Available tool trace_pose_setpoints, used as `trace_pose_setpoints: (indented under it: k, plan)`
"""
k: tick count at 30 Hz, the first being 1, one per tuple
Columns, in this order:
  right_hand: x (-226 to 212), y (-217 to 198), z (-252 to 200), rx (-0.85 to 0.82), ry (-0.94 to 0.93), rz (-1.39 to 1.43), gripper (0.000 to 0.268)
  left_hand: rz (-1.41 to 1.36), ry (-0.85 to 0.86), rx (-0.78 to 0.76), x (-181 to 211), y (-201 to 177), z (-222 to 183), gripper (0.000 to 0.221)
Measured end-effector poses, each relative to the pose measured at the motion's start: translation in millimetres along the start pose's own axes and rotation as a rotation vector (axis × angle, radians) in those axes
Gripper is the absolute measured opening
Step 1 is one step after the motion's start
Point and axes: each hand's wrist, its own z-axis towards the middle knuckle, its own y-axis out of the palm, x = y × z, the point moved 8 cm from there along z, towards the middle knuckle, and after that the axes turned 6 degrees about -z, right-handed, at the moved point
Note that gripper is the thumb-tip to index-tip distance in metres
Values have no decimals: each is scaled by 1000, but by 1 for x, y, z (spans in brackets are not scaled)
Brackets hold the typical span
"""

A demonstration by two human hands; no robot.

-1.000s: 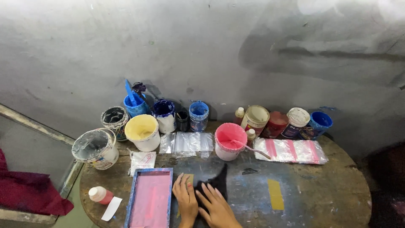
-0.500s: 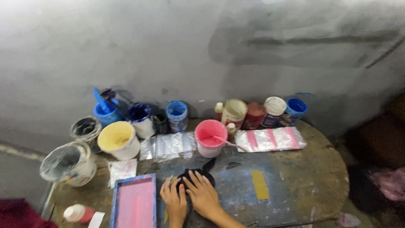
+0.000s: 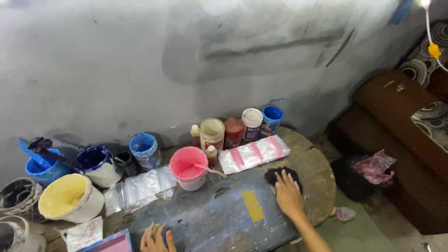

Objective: Applying pink paint to a small rectangular frame using a sponge to ensure even coverage.

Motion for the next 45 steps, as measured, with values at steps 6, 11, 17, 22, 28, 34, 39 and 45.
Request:
trace_pose_setpoints:
  k: [6,11,17,22,28,34,39,45]
  plan:
    - [36,26,49,200,164,-141,55,-8,-44,-31,-3,4,0,59]
    - [-18,43,14,201,-12,-162,53,60,3,-44,-1,10,2,59]
    - [30,42,45,234,64,-93,52,73,19,-52,-15,20,-8,60]
    - [76,33,84,173,274,-175,59,20,49,-11,-6,11,-3,57]
    - [16,53,13,36,388,-93,85,-227,-24,70,23,-32,8,45]
    - [-154,63,-94,330,-81,-357,94,-447,-167,-77,16,-42,14,49]
    - [-303,74,-123,67,-581,-49,79,-636,-224,-110,15,-52,19,48]
    - [-419,54,-123,-263,-779,157,70,-675,-301,-124,15,-59,23,51]
